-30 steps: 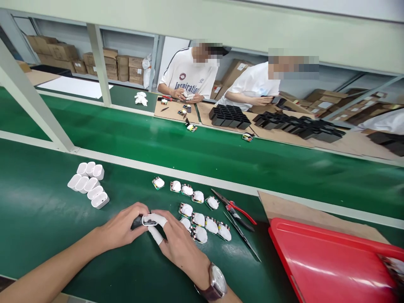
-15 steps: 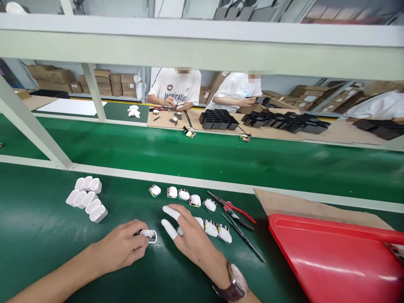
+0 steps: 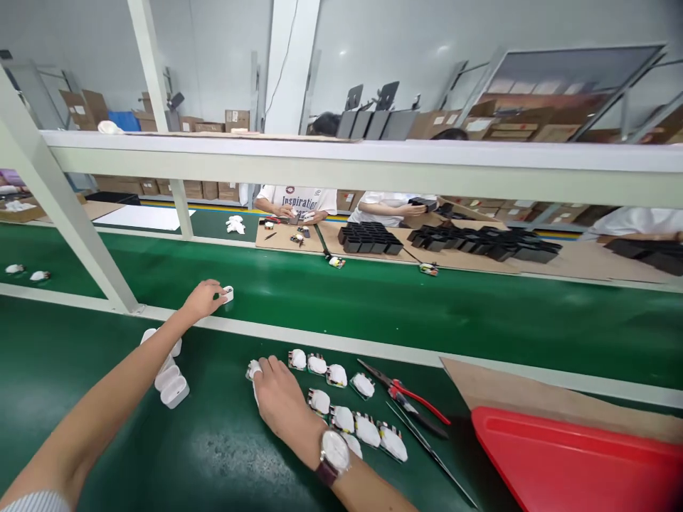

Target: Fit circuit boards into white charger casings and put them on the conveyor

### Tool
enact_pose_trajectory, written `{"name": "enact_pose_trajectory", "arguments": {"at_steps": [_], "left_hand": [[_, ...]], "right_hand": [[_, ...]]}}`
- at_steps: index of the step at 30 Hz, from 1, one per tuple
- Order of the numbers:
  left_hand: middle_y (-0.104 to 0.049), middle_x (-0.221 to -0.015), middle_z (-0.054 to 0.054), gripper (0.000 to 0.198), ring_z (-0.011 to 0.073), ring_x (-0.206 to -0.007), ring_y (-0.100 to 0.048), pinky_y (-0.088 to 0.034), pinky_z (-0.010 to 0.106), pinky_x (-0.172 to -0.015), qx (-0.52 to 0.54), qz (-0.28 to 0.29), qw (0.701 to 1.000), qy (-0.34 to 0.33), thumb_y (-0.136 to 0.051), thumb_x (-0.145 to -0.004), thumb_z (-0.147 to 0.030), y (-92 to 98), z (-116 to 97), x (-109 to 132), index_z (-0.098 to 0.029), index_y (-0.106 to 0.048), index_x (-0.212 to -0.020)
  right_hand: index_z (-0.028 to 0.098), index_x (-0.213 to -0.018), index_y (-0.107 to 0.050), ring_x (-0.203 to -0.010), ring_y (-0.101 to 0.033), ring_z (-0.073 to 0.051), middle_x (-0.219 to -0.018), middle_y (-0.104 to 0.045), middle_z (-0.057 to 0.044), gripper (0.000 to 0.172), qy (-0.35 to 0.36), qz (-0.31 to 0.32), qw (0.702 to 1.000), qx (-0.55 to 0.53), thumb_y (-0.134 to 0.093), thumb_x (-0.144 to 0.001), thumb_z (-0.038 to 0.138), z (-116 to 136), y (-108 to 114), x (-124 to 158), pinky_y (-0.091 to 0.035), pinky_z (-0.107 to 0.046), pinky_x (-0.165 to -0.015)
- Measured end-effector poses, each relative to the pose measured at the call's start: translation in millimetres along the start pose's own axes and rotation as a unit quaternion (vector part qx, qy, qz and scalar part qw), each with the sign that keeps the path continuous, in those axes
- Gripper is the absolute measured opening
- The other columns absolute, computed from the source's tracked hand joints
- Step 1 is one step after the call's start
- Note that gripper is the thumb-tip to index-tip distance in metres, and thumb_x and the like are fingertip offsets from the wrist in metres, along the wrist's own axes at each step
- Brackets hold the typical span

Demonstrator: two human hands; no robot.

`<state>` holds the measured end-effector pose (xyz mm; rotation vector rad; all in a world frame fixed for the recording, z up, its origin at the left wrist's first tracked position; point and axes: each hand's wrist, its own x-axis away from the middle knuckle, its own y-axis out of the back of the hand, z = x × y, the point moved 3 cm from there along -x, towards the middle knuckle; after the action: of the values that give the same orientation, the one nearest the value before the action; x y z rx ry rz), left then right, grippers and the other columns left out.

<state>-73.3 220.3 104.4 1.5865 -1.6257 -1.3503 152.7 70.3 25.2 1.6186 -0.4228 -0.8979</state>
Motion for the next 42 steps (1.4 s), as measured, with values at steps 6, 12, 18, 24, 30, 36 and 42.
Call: {"name": "enact_pose_trajectory", "arguments": {"at_steps": [6, 12, 18, 24, 30, 36, 42], "left_hand": [[-0.068, -0.141, 0.007, 0.040, 0.0287, -0.129, -0.065, -0.056, 0.041, -0.106, 0.027, 0.074, 0.995, -0.057, -0.067, -0.098, -0.054, 53.0, -8, 129, -0.028, -0.069, -0.129], [-0.059, -0.153, 0.008, 0.011, 0.0381, -0.151, -0.043, -0.045, 0.061, -0.119, -0.105, 0.056, 0.983, -0.141, -0.066, -0.101, -0.029, 52.3, 2, 228, -0.025, -0.075, -0.106], [-0.062, -0.147, 0.011, 0.008, 0.0308, -0.137, -0.059, -0.054, 0.047, -0.113, 0.024, 0.107, 0.983, -0.149, -0.061, -0.101, -0.016, 10.1, -37, 213, -0.021, -0.065, -0.097], [-0.067, -0.122, 0.006, 0.036, 0.0223, -0.108, -0.070, -0.059, 0.038, -0.097, 0.220, 0.116, 0.966, -0.070, -0.074, -0.089, -0.016, -54.3, -71, 193, -0.025, -0.055, -0.119], [-0.065, -0.134, 0.006, 0.060, 0.0260, -0.124, -0.065, -0.057, 0.045, -0.107, 0.253, 0.052, 0.964, -0.064, -0.079, -0.094, -0.028, -78.4, -68, 209, -0.033, -0.045, -0.144], [-0.063, -0.137, 0.012, 0.059, 0.0274, -0.131, -0.061, -0.056, 0.049, -0.111, 0.214, 0.021, 0.967, -0.139, -0.070, -0.101, -0.027, -74.9, -71, 217, -0.029, -0.041, -0.152], [-0.062, -0.138, 0.013, 0.059, 0.0290, -0.131, -0.061, -0.056, 0.051, -0.111, 0.191, 0.024, 0.971, -0.142, -0.068, -0.102, -0.029, -73.9, -71, 219, -0.028, -0.041, -0.154]], "right_hand": [[0.008, -0.130, -0.066, -0.134, -0.053, -0.038, -0.159, -0.046, -0.025, 0.048, -0.047, 0.061, 0.997, -0.005, -0.051, -0.086, -0.001, 10, -4, 43, -0.050, -0.050, -0.107], [0.007, -0.136, -0.063, -0.130, -0.056, -0.038, -0.147, -0.057, -0.027, 0.051, -0.060, 0.041, 0.997, -0.001, -0.053, -0.087, -0.001, 15, -24, 42, -0.052, -0.051, -0.105], [0.009, -0.114, -0.069, -0.114, -0.064, -0.036, -0.129, -0.067, -0.024, 0.037, -0.028, -0.022, 0.999, -0.042, -0.057, -0.082, -0.005, 5, -11, 39, -0.060, -0.048, -0.094], [0.015, -0.137, -0.052, -0.106, -0.066, -0.030, -0.117, -0.068, -0.014, 0.036, -0.065, -0.144, 0.971, -0.177, -0.056, -0.102, 0.015, -8, 29, 57, -0.063, -0.045, -0.086], [0.021, -0.139, -0.052, -0.115, -0.063, -0.030, -0.125, -0.064, -0.014, 0.042, -0.004, -0.188, 0.951, -0.246, -0.060, -0.100, 0.010, 6, 47, 72, -0.061, -0.047, -0.091], [0.012, -0.143, -0.049, -0.119, -0.059, -0.033, -0.129, -0.064, -0.018, 0.044, 0.024, -0.159, 0.967, -0.196, -0.056, -0.100, 0.007, 11, 44, 76, -0.060, -0.053, -0.097], [0.012, -0.131, -0.056, -0.114, -0.058, -0.033, -0.127, -0.064, -0.017, 0.036, 0.040, -0.148, 0.971, -0.181, -0.051, -0.097, 0.002, 15, 47, 75, -0.061, -0.052, -0.095]]}}
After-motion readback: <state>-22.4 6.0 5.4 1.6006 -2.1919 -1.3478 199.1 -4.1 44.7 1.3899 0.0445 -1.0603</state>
